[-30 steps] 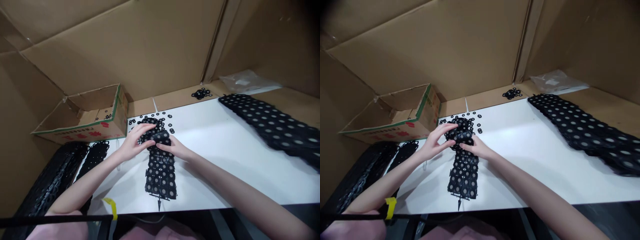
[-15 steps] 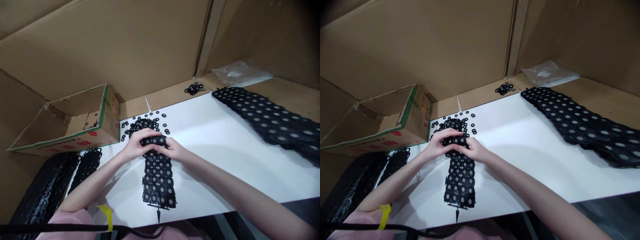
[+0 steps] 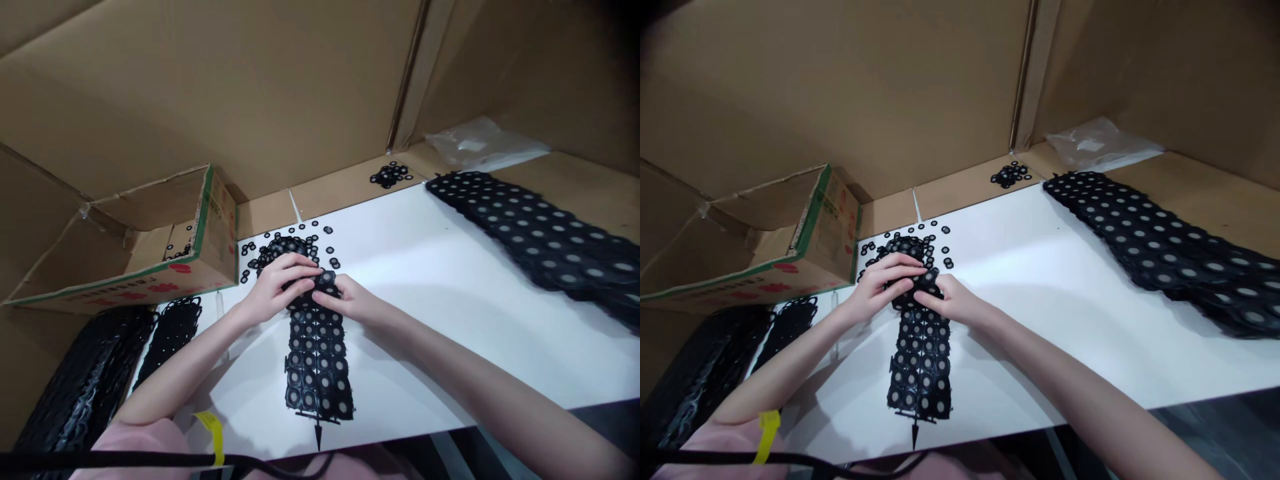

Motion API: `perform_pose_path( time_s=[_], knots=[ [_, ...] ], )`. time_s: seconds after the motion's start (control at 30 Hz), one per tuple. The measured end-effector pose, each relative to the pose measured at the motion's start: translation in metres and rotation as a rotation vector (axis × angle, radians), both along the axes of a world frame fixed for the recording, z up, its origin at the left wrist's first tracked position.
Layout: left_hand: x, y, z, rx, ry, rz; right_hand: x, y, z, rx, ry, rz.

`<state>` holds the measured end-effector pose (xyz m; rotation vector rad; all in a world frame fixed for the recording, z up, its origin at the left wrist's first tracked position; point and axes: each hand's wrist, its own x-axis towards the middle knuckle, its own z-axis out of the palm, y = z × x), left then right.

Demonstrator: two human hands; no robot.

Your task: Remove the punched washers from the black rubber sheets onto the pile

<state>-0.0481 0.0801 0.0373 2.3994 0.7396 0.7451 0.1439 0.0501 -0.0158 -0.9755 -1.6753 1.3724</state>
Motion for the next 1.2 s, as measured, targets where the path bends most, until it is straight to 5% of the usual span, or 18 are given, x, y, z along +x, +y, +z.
perform_pose_path(
  time_s=[0.3,0.77,0.97,1.2],
  knots=[
    [0.017,0.000,-0.010,0.200,0.127,0.108,-0.009,0.005,-0.019,0.115,-0.134,-0.109],
    [0.031,0.008,-0.015,-0.091,0.077,0.242,-0.011,0.004,-0.023,0.187,-0.148,-0.127],
    [0.028,0.024,-0.014,-0.172,-0.156,0.355,-0.011,0.005,-0.018,0.142,-0.093,-0.128],
    [0.025,0.050,-0.030,-0.205,-0.366,0.490,-0.010,0.008,-0.023,0.051,-0.046,-0.160]
  ],
)
